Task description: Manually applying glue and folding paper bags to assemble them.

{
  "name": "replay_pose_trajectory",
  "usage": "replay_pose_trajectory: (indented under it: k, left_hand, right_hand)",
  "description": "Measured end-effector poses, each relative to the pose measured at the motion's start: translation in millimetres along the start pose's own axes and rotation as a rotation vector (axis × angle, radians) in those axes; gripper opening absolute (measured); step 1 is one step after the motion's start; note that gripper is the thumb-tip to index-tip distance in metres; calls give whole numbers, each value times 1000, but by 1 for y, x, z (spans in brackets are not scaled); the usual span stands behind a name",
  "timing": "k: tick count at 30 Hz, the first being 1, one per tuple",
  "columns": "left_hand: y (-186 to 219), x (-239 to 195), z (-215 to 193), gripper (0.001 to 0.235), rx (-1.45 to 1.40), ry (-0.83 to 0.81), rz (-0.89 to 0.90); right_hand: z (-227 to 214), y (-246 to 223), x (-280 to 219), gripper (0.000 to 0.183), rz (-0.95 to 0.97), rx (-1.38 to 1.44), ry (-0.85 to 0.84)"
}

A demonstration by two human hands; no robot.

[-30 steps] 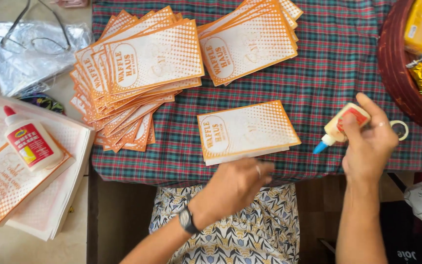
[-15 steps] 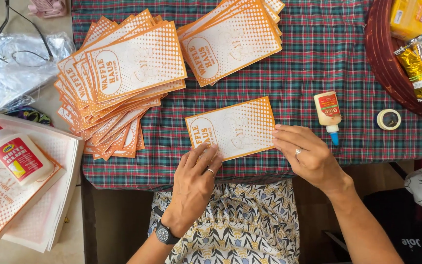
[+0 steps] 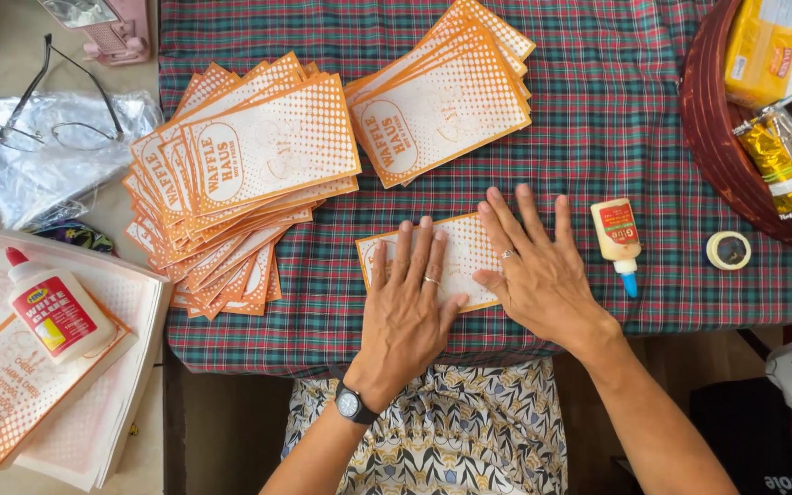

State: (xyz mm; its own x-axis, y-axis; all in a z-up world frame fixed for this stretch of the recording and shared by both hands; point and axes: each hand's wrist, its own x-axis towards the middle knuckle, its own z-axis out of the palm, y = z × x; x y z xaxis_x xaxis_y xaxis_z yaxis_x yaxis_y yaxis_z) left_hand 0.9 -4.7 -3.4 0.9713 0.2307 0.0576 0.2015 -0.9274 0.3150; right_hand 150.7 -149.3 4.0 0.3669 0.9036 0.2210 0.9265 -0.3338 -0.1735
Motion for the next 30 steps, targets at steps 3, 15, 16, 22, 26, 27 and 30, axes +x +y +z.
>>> replay_pose_trajectory:
  k: [3, 15, 16, 22, 26, 27, 30]
  left_hand:
    - [-1, 1, -6, 95, -19, -19, -1]
    - [9, -42, -3, 110, 100, -69, 175]
    - [6, -47, -16, 110, 106, -65, 173]
    - [-59, -29, -105, 63, 104, 324, 234]
    - [-126, 2, -141, 63, 212, 462, -5]
    - [-138, 11, -145, 58, 226, 428, -64]
    - [-172, 32, -94, 77, 205, 241, -115]
  right_hand:
    - [-3, 0, 2, 72, 42, 7, -48]
    - [-8, 34, 71, 59, 77, -129, 126]
    - [1, 40, 80, 59, 73, -128, 133]
    - [39, 66, 88, 53, -11, -81, 205]
    - [1, 0, 40, 51, 35, -169, 251]
    - [-9, -23, 25, 55, 76, -135, 223]
    - [3, -44, -20, 46, 93, -46, 58]
